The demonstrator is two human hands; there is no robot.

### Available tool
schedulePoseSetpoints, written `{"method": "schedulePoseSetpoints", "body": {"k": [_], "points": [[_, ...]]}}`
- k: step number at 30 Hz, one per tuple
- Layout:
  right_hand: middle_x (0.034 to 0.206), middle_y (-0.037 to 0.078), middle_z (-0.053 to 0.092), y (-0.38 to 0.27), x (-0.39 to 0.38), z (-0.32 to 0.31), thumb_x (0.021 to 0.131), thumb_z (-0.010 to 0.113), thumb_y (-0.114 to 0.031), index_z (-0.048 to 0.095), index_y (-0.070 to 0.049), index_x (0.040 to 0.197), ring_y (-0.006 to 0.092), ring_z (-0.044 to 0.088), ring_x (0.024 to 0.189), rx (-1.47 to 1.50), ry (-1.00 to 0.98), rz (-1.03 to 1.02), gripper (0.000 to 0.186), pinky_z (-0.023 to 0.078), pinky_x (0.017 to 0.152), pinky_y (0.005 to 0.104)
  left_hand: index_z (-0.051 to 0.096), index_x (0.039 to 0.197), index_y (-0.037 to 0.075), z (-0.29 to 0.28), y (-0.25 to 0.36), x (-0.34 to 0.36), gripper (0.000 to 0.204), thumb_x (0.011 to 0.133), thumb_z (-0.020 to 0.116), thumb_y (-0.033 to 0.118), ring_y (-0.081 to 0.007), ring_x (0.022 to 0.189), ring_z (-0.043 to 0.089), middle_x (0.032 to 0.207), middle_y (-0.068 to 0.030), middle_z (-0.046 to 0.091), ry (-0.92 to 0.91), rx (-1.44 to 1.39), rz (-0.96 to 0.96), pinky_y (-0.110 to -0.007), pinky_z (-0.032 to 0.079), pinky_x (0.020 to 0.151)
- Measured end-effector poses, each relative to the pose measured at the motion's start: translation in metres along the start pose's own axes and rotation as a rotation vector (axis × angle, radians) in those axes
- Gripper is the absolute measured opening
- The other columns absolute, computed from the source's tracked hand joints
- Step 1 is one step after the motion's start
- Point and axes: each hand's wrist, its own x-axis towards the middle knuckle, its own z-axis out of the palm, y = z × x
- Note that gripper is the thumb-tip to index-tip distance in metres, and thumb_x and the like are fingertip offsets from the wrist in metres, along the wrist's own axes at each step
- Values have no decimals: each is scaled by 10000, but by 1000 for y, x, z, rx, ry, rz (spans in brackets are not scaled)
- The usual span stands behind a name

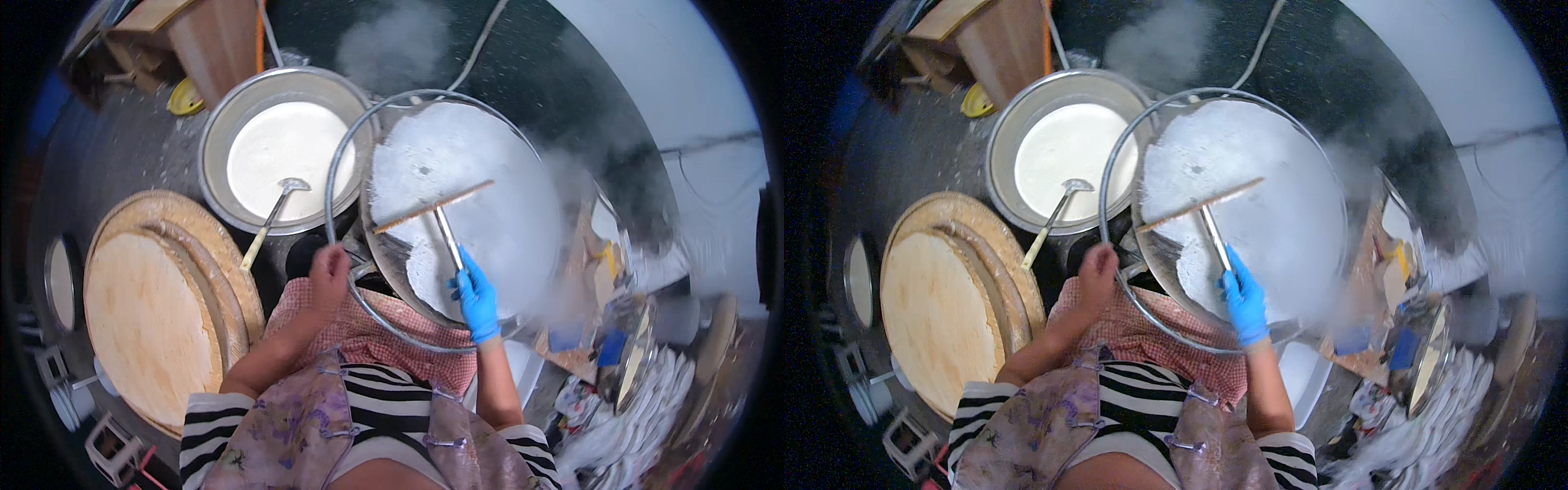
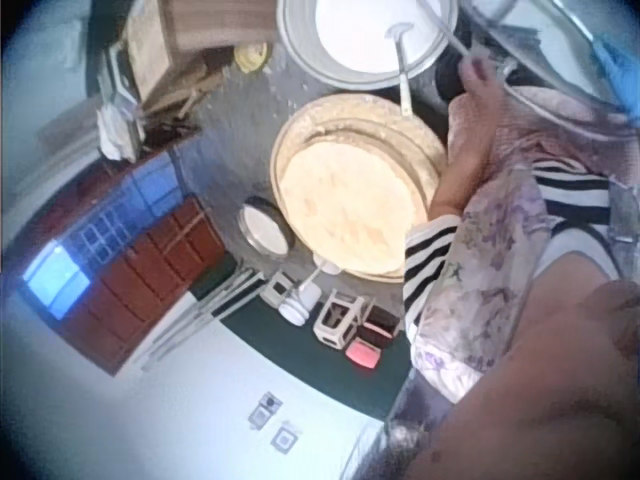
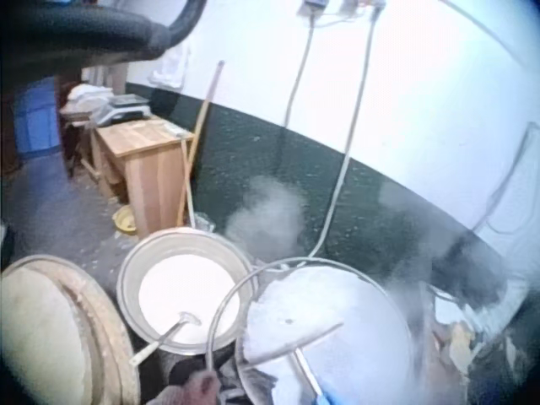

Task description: The person ladles batter onto a hot griddle, spreads it into a thin crepe using a wooden spreader, cooks it, and removes it with a spatula. The finished crepe is placed on a woven tray. The process is repeated multiple times.

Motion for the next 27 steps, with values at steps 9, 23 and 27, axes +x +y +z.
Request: {"method": "schedulePoseSetpoints", "body": {"k": [9,23,27], "points": [[1001,62,562,47,-109,27,911,459,-146,340,-30,1347,124,526,878,89,188,-222,466,440,790,253,556,1069,-15,93,79,-86,274,857,557,158,-146,779,562,882,-78,616,-899,75,-246,-288,456,682],[1154,170,511,311,-147,-285,747,712,-251,291,73,1329,243,508,986,267,1386,303,788,406,878,313,482,1114,-7,39,116,-60,333,888,542,230,-199,799,606,862,-93,589,-705,-184,-425,-331,499,759],[1209,162,501,345,-122,-321,683,760,-243,348,65,1260,254,498,1063,138,1264,221,773,387,932,354,475,1130,-11,33,124,-58,338,894,525,225,-214,824,600,883,-93,578,-696,-226,-393,-344,485,784]]}}
